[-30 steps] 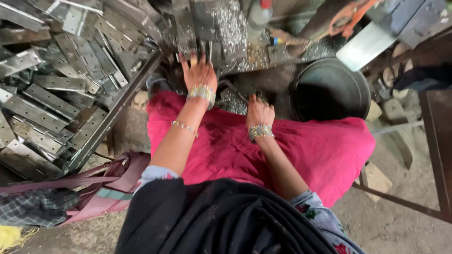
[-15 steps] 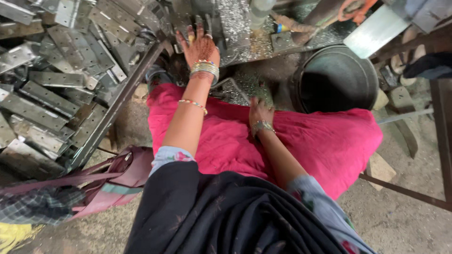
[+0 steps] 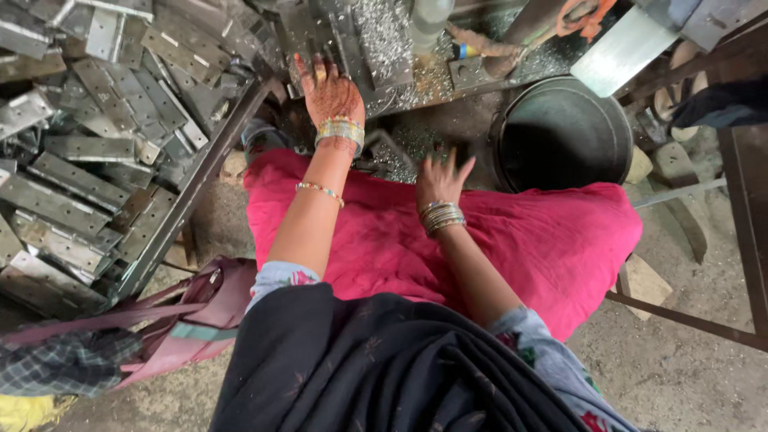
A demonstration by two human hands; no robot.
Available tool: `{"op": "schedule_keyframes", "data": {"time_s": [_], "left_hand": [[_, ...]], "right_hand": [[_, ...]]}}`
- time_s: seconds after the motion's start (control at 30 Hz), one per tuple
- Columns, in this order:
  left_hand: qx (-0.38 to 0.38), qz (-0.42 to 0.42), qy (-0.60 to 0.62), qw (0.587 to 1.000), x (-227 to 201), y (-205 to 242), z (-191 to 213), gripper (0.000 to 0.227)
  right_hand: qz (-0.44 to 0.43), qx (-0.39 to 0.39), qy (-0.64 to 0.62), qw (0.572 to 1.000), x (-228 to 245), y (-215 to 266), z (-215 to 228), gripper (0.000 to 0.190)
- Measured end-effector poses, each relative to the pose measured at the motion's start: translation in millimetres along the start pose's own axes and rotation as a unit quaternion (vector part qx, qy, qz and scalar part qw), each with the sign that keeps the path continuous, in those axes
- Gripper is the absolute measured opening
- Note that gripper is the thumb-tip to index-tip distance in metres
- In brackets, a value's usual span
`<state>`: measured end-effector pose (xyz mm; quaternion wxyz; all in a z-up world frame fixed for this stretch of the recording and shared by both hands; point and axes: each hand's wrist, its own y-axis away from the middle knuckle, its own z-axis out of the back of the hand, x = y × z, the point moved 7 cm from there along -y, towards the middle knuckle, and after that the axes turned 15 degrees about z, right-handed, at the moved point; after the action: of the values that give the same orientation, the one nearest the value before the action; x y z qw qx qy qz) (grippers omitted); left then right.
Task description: The person sits on the floor and repeatedly picks up metal brackets from a bin, places them into a press machine, and operates the lever to process them. The person then removes the processed brackets and places them into a pile.
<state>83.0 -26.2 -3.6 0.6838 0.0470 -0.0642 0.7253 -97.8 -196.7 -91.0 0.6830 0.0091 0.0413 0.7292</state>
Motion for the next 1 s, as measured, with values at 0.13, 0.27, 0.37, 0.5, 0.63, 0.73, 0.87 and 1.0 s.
{"op": "schedule_keyframes", "data": {"time_s": [0.13,0.27,0.37,0.5,0.63,0.73,0.87,1.0], "left_hand": [[-0.158,0.012,0.047,0.986,6,10,8,0.046],[-0.137,0.000,0.065,0.989,7,13,6,0.043],[-0.088,0.009,0.054,0.995,6,10,-1,0.040],[-0.104,0.002,0.060,0.993,-3,15,0,0.036],[-0.156,-0.008,0.077,0.985,20,22,4,0.038],[-0.090,-0.016,0.070,0.993,9,-8,-1,0.037],[-0.104,0.009,0.100,0.989,-2,-30,-10,0.037],[-0.152,0.018,0.122,0.981,-2,-41,-4,0.036]], "right_hand": [[-0.029,0.028,-0.033,0.999,-1,-7,-27,0.049],[-0.046,0.135,-0.078,0.987,-7,-4,-46,0.041],[-0.004,0.001,-0.017,1.000,-1,-3,-30,0.024],[-0.020,0.011,-0.030,0.999,-7,-1,-41,0.050],[-0.059,0.187,-0.143,0.970,4,-1,-63,0.044],[-0.042,0.087,-0.088,0.991,-9,-14,-36,0.035],[0.003,-0.031,0.003,1.000,-2,7,-20,0.024],[-0.073,0.122,-0.204,0.969,-9,0,-47,0.038]]}}
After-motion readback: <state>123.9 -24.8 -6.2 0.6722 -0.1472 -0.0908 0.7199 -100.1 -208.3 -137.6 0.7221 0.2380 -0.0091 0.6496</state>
